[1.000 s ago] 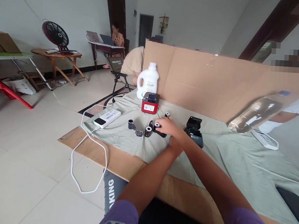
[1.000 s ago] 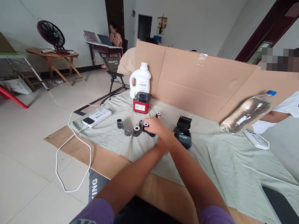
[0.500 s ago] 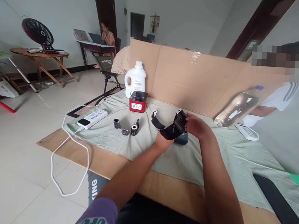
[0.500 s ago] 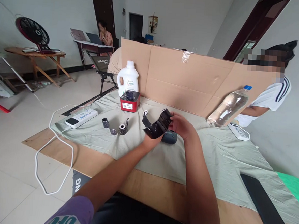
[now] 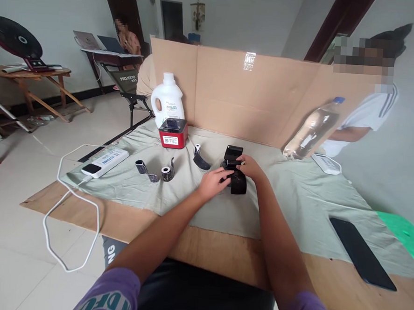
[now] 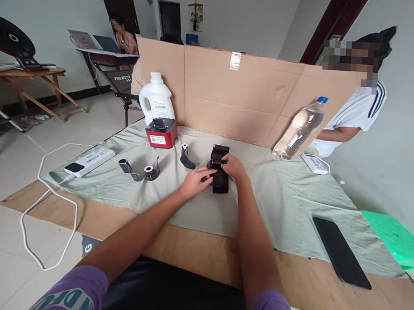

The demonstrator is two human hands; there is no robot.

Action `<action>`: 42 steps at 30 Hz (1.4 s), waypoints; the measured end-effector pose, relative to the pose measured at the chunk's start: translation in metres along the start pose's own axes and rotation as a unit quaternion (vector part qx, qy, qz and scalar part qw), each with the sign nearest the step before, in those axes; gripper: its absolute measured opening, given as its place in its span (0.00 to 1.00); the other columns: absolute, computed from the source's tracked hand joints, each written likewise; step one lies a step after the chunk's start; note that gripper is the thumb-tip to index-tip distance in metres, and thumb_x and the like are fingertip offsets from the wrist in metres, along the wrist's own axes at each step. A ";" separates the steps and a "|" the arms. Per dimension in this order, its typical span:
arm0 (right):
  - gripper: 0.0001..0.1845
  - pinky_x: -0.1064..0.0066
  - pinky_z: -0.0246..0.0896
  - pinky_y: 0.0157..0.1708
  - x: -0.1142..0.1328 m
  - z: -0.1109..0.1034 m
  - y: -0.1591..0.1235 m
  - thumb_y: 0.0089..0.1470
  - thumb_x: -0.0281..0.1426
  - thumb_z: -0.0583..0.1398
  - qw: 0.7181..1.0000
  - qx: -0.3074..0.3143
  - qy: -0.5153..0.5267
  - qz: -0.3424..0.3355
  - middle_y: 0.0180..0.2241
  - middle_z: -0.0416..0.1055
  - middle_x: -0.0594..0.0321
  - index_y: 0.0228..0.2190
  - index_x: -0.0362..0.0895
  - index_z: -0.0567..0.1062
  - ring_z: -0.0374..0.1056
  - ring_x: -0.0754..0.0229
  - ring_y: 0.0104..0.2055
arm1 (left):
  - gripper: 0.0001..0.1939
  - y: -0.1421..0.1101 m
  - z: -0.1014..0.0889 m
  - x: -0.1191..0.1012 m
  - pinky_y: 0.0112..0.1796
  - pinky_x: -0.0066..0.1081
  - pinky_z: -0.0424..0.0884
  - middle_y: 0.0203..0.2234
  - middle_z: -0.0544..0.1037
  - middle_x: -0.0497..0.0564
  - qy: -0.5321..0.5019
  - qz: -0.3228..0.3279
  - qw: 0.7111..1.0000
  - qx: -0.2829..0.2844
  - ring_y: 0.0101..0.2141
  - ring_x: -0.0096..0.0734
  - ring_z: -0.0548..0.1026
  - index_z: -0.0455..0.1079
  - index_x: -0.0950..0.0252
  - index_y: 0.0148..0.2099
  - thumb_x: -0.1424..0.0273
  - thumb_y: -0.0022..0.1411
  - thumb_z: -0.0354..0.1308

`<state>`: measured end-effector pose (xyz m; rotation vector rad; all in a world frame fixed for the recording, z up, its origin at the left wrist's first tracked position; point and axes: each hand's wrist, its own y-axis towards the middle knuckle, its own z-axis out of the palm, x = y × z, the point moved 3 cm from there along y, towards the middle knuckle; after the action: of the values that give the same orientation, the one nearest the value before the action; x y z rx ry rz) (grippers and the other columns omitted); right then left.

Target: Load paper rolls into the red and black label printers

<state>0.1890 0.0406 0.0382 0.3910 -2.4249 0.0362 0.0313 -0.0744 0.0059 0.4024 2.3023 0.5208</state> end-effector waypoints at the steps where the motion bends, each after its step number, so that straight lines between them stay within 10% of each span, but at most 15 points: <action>1: 0.16 0.56 0.60 0.52 0.001 0.002 0.000 0.44 0.24 0.60 1.000 -0.013 -0.024 0.003 0.45 0.74 0.56 0.39 0.45 0.75 0.68 0.49 0.48 | 0.18 0.000 0.000 0.000 0.37 0.25 0.70 0.36 0.78 0.48 0.004 0.003 1.000 0.008 0.32 0.26 0.74 0.75 0.56 0.57 0.68 0.67 0.54; 8: 0.19 0.48 0.56 0.53 0.014 0.013 -0.007 0.48 0.25 0.61 0.979 -0.050 -0.196 0.023 0.50 0.67 0.44 0.44 0.43 0.76 0.59 0.37 0.55 | 0.22 -0.002 0.000 -0.003 0.37 0.25 0.69 0.38 0.78 0.48 0.017 -0.009 0.999 0.026 0.33 0.27 0.74 0.75 0.54 0.58 0.74 0.65 0.53; 15: 0.35 0.48 0.59 0.53 0.007 0.014 0.000 0.45 0.29 0.63 0.981 -0.103 -0.115 0.112 0.55 0.62 0.36 0.55 0.36 0.66 0.58 0.33 0.58 | 0.24 0.000 0.001 0.000 0.36 0.25 0.69 0.36 0.77 0.49 0.031 -0.015 0.999 0.029 0.33 0.28 0.74 0.75 0.55 0.58 0.76 0.63 0.52; 24: 0.24 0.61 0.62 0.53 -0.001 0.004 0.021 0.52 0.33 0.58 0.986 -0.139 0.068 -0.056 0.54 0.70 0.52 0.52 0.43 0.69 0.66 0.53 0.53 | 0.21 -0.001 0.000 -0.002 0.35 0.26 0.68 0.37 0.80 0.48 0.027 -0.008 0.999 0.037 0.34 0.29 0.75 0.77 0.54 0.56 0.75 0.64 0.53; 32: 0.10 0.63 0.63 0.47 0.009 -0.014 0.005 0.46 0.28 0.64 0.989 0.085 -0.047 -0.114 0.42 0.74 0.58 0.35 0.44 0.79 0.68 0.55 0.42 | 0.21 -0.002 -0.002 -0.003 0.37 0.26 0.69 0.40 0.81 0.49 0.041 -0.007 0.998 0.057 0.35 0.29 0.77 0.77 0.54 0.56 0.74 0.65 0.53; 42: 0.32 0.62 0.69 0.36 -0.006 0.000 0.005 0.42 0.33 0.71 0.977 0.110 0.112 0.146 0.48 0.73 0.52 0.50 0.49 0.73 0.69 0.52 0.43 | 0.22 -0.002 -0.002 -0.001 0.38 0.27 0.70 0.41 0.82 0.47 0.029 0.014 0.997 0.076 0.38 0.31 0.78 0.77 0.54 0.55 0.74 0.64 0.52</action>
<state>0.1919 0.0473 0.0346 0.1161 -2.2396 0.4552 0.0303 -0.0773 0.0062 0.5003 2.4035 0.3772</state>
